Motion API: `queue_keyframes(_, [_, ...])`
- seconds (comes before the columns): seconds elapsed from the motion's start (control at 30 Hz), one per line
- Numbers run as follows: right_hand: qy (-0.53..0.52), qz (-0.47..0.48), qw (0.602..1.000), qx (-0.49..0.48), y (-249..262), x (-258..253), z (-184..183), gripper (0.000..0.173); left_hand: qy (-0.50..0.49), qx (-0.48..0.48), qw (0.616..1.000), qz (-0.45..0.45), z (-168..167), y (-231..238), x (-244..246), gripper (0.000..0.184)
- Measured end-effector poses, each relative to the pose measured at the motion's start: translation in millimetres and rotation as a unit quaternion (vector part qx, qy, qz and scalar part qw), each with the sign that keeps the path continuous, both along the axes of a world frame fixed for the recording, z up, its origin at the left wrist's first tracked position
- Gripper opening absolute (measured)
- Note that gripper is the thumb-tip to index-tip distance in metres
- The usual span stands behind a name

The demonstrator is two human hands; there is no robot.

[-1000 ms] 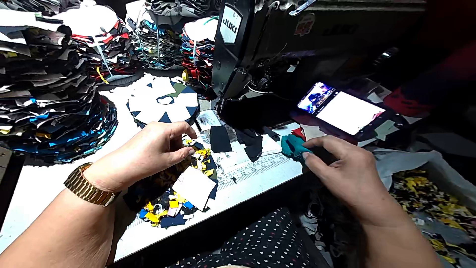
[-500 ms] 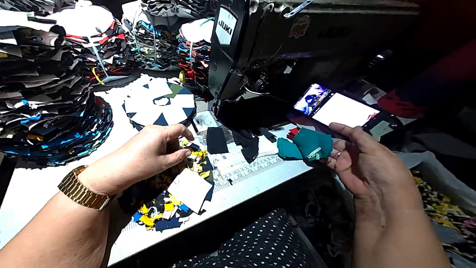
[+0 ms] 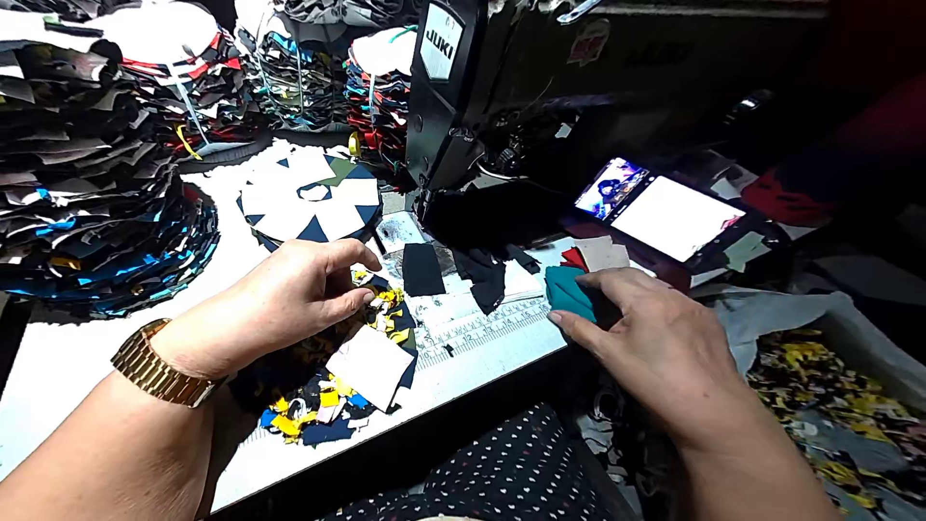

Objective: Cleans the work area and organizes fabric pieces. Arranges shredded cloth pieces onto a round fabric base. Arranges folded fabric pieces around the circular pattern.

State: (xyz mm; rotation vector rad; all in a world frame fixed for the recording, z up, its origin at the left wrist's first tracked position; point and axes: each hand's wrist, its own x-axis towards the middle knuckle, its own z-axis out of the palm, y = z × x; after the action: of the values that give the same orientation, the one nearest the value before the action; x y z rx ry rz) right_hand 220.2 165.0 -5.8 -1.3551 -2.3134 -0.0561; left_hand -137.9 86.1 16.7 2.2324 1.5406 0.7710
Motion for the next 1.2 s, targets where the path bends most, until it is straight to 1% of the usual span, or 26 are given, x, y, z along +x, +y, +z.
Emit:
queue_keyframes(0.13, [-0.019, 0.011, 0.999, 0.032, 11, 1, -6, 0.023, -0.004, 0.002, 1.000, -0.002, -1, 0, -1, 0.024])
queue_keyframes(0.2, [-0.006, 0.015, 0.998, 0.056, 18, 4, -7, 0.020, -0.003, 0.003, 1.000, 0.000, -1, 0, -1, 0.022])
queue_keyframes(0.27, [0.055, 0.010, 0.998, 0.039, 24, 9, -6, 0.023, -0.005, 0.003, 1.000, 0.000, -1, 0, -2, 0.022])
queue_keyframes(0.33, [0.149, -0.010, 0.989, -0.019, 28, 16, -2, 0.023, -0.004, 0.003, 1.000, 0.002, 0, -1, -1, 0.022])
queue_keyframes(0.4, [0.247, -0.034, 0.966, -0.069, 32, 23, 4, 0.019, -0.003, 0.000, 1.000, 0.008, 2, -2, -1, 0.022])
queue_keyframes(0.47, [0.337, -0.063, 0.934, -0.101, 35, 25, 7, 0.013, -0.008, -0.006, 1.000, 0.008, 2, -2, 1, 0.022])
queue_keyframes(0.5, [0.363, -0.077, 0.922, -0.112, 37, 26, 8, 0.013, -0.008, -0.004, 1.000, 0.006, 2, -1, 0, 0.023])
queue_keyframes(0.57, [0.398, -0.093, 0.902, -0.136, 39, 27, 9, 0.021, 0.003, 0.005, 1.000, -0.006, -1, 2, -3, 0.025])
queue_keyframes(0.63, [0.439, -0.088, 0.878, -0.167, 41, 26, 9, 0.028, 0.004, 0.012, 1.000, -0.014, -3, 4, -6, 0.026])
queue_keyframes(0.73, [0.521, -0.065, 0.826, -0.205, 37, 22, 12, 0.020, 0.004, 0.018, 1.000, -0.016, -4, 5, -7, 0.027])
queue_keyframes(0.77, [0.528, -0.060, 0.820, -0.212, 34, 19, 14, 0.016, 0.004, 0.017, 1.000, -0.016, -4, 5, -7, 0.026])
queue_keyframes(0.8, [0.520, -0.049, 0.825, -0.215, 30, 16, 16, 0.012, 0.002, 0.016, 1.000, -0.017, -3, 4, -7, 0.026])
queue_keyframes(0.9, [0.455, 0.011, 0.860, -0.233, 11, 2, 21, 0.018, 0.000, 0.016, 1.000, -0.012, -4, 4, -6, 0.026])
queue_keyframes(0.97, [0.385, 0.078, 0.889, -0.234, -5, -10, 21, 0.015, -0.004, 0.012, 1.000, -0.010, -3, 3, -7, 0.027])
queue_keyframes(1.03, [0.328, 0.160, 0.902, -0.230, -17, -24, 16, 0.015, -0.012, 0.012, 1.000, -0.016, -3, 4, -9, 0.026])
queue_keyframes(1.1, [0.309, 0.220, 0.890, -0.252, -29, -40, 12, 0.013, -0.018, 0.021, 0.999, -0.021, -3, 4, -10, 0.026])
queue_keyframes(1.2, [0.333, 0.248, 0.864, -0.285, -41, -60, 6, 0.012, -0.025, 0.031, 0.999, -0.024, -3, 5, -10, 0.026])
